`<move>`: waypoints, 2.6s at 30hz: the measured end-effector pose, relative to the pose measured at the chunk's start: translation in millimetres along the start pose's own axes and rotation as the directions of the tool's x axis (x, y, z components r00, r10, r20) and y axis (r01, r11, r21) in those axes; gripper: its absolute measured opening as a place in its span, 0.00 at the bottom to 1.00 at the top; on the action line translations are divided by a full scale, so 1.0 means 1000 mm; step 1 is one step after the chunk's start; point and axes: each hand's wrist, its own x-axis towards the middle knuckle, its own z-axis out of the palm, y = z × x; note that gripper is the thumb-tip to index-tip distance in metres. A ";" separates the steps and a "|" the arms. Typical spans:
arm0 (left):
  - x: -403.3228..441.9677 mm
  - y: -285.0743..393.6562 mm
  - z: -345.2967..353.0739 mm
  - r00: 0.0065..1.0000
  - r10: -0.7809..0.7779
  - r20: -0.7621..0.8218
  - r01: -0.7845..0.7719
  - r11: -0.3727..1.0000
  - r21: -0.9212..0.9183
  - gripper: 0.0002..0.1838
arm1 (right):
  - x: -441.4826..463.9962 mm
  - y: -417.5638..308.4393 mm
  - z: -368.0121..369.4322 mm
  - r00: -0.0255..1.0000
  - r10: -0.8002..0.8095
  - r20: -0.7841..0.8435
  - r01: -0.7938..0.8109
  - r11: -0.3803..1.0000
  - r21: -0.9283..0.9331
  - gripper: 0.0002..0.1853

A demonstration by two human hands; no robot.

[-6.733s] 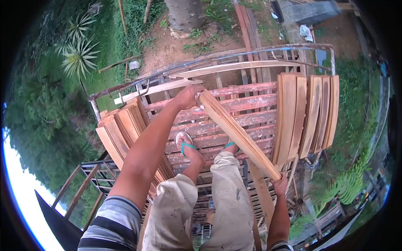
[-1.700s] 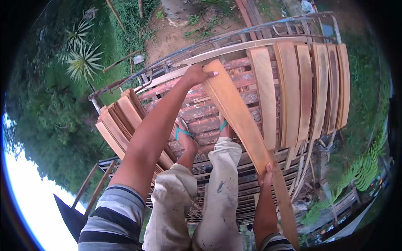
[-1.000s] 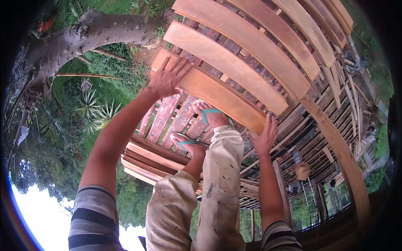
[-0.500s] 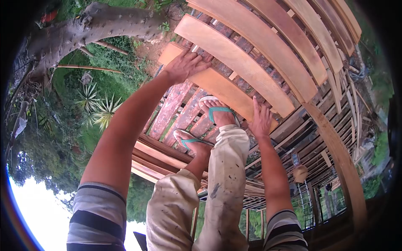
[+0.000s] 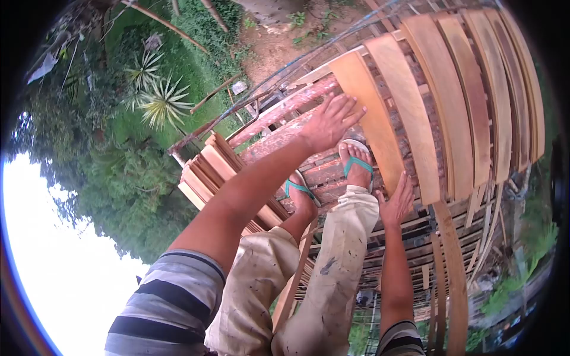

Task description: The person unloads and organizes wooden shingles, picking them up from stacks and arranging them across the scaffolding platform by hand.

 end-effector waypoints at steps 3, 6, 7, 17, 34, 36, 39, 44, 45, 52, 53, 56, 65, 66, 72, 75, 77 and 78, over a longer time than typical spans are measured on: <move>-0.106 0.027 0.019 0.910 -0.405 0.090 0.411 0.855 -0.317 0.40 | -0.016 -0.023 -0.004 0.992 -0.123 0.006 0.123 0.992 0.018 0.49; -0.219 0.063 0.049 0.638 -0.686 0.350 0.737 0.411 -0.537 0.37 | 0.000 -0.062 -0.009 0.961 -0.276 0.023 0.276 0.961 0.016 0.42; -0.252 0.079 0.063 0.517 -0.713 0.474 0.811 0.231 -0.537 0.37 | 0.003 -0.079 -0.011 0.942 -0.335 0.032 0.335 0.942 0.015 0.40; -0.398 0.298 0.200 -0.211 0.094 0.973 -0.459 -0.888 -0.014 0.17 | 0.024 -0.379 0.045 0.418 -0.810 0.412 0.880 0.473 0.037 0.34; -0.485 0.312 0.215 0.082 0.250 0.965 -0.995 0.082 0.063 0.47 | -0.113 -0.620 0.185 0.168 -0.843 0.511 0.982 0.189 -0.010 0.42; -0.486 0.312 0.217 -0.016 0.280 0.960 -0.998 0.051 -0.032 0.43 | -0.112 -0.624 0.188 0.152 -0.846 0.512 0.985 0.170 -0.012 0.41; -0.482 0.325 0.229 -0.045 0.173 0.984 -0.998 0.035 -0.052 0.42 | -0.106 -0.628 0.188 0.120 -0.858 0.499 0.986 0.162 0.042 0.39; -0.479 0.330 0.221 -0.038 0.178 0.983 -0.991 0.120 -0.060 0.42 | -0.108 -0.618 0.179 0.132 -0.876 0.464 0.975 0.198 0.096 0.35; -0.479 0.333 0.214 -0.036 0.154 0.987 -0.990 0.130 -0.056 0.42 | -0.107 -0.613 0.176 0.135 -0.878 0.460 0.974 0.204 0.104 0.34; -0.462 0.354 0.191 0.015 0.146 0.989 -1.000 0.007 0.015 0.41 | -0.073 -0.586 0.156 0.329 -0.744 0.582 0.839 0.513 0.183 0.28; -0.460 0.359 0.189 0.024 0.132 0.991 -1.000 -0.008 0.025 0.41 | -0.069 -0.583 0.153 0.331 -0.745 0.579 0.821 0.530 0.213 0.28; -0.463 0.358 0.178 0.038 0.094 0.995 -0.995 -0.088 0.046 0.48 | -0.068 -0.580 0.143 0.358 -0.740 0.570 0.765 0.583 0.276 0.30; -0.500 0.343 0.170 0.074 -0.036 0.997 -0.954 -0.294 0.061 0.48 | 0.011 -0.557 0.105 0.256 -0.618 0.744 0.734 0.625 0.266 0.28; -0.502 0.350 0.168 0.087 -0.090 0.992 -0.948 -0.314 0.055 0.47 | 0.026 -0.543 0.097 0.262 -0.643 0.720 0.768 0.590 0.248 0.29; -0.525 0.321 0.106 0.042 -0.337 0.941 -0.776 -0.604 -0.182 0.34 | 0.110 -0.420 -0.005 0.424 -0.426 0.799 0.485 0.852 0.197 0.35; -0.521 0.271 0.082 0.146 -0.389 0.910 -0.523 -0.811 -0.263 0.31 | 0.162 -0.343 -0.058 0.495 -0.367 0.787 0.331 0.918 0.220 0.36; -0.504 0.226 0.069 0.159 -0.442 0.883 -0.432 -0.835 -0.340 0.31 | 0.172 -0.296 -0.100 0.555 -0.304 0.774 0.227 0.951 0.211 0.36; -0.494 0.205 0.070 0.157 -0.462 0.873 -0.367 -0.848 -0.383 0.31 | 0.173 -0.274 -0.125 0.599 -0.254 0.759 0.181 0.967 0.181 0.36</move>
